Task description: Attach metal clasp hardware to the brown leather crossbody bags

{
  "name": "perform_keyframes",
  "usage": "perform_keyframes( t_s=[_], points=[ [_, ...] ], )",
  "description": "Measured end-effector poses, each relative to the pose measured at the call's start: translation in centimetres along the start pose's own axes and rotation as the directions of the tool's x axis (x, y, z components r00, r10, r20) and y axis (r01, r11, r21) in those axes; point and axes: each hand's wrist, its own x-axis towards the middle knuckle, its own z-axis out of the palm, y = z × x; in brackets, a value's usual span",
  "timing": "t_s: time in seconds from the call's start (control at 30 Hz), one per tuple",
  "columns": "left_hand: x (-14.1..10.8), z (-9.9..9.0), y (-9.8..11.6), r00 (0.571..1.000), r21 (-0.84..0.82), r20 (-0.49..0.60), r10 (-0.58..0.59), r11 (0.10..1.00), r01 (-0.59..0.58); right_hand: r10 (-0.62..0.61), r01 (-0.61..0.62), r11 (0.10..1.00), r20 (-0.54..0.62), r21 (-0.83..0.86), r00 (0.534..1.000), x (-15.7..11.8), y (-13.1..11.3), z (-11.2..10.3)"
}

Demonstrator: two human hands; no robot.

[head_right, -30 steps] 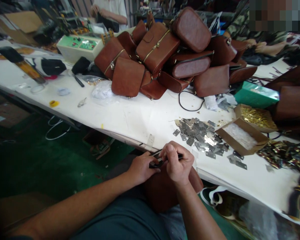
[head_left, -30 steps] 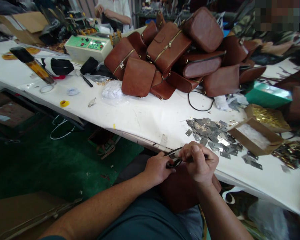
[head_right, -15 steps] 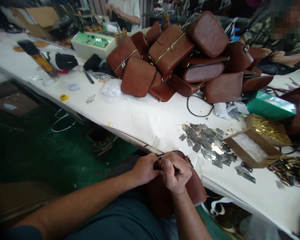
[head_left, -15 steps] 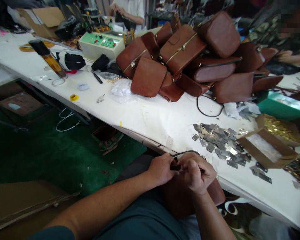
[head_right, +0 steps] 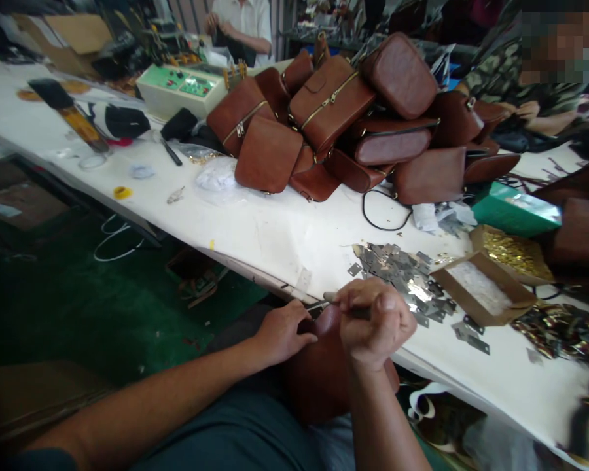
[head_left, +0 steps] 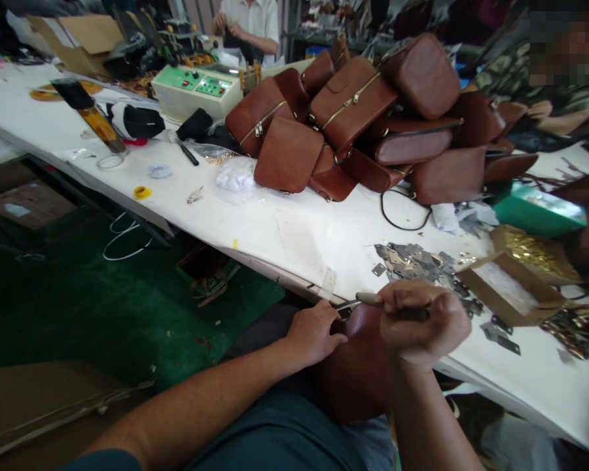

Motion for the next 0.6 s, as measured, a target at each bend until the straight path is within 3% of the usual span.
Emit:
perform_keyframes(
  t_s=[0.07, 0.13, 0.27, 0.3, 0.37, 0.43, 0.5, 0.53, 0.6],
  points=[
    [-0.2, -0.1, 0.0, 1.000, 0.032, 0.000, 0.023, 0.999, -0.023, -0.004, 0.013, 0.984, 0.050, -0.178, 0.999, 1.5, 0.7, 0.2],
    [-0.3, -0.1, 0.2, 0.998, 0.052, -0.013, 0.060, 0.997, -0.060, 0.057, 0.025, 0.917, 0.193, -0.398, 0.980, 2.8, 2.1, 0.4],
    [-1.0, -0.5, 0.6, 0.986, 0.061, -0.025, 0.167, 0.984, -0.165, 0.198, 0.211, 0.738, 0.505, -0.641, 0.840, 4.8, 4.5, 0.6],
    [-1.2, -0.7, 0.7, 0.979, 0.071, -0.029, 0.199, 0.978, -0.197, 0.213, 0.255, 0.713, 0.547, -0.654, 0.809, 5.2, 4.5, 0.2],
    [-1.9, -1.3, 0.8, 0.959, 0.102, -0.048, 0.279, 0.956, -0.273, 0.229, 0.282, 0.690, 0.570, -0.667, 0.789, 5.8, 3.4, -1.3],
    [-2.5, -2.4, 1.0, 0.913, 0.148, -0.088, 0.398, 0.912, -0.383, 0.276, 0.213, 0.690, 0.524, -0.691, 0.806, 5.9, 1.1, -3.8],
    [-3.0, -3.8, 1.1, 0.829, 0.212, -0.142, 0.540, 0.835, -0.508, 0.399, 0.060, 0.703, 0.462, -0.709, 0.792, 5.3, -2.0, -6.8],
    [-3.2, -4.6, 1.2, 0.776, 0.251, -0.165, 0.609, 0.787, -0.564, 0.477, -0.032, 0.712, 0.450, -0.702, 0.755, 4.8, -3.7, -8.3],
    [-3.2, -6.3, 1.5, 0.669, 0.330, -0.185, 0.720, 0.687, -0.648, 0.615, -0.201, 0.717, 0.470, -0.667, 0.633, 3.1, -6.5, -10.5]
  ],
)
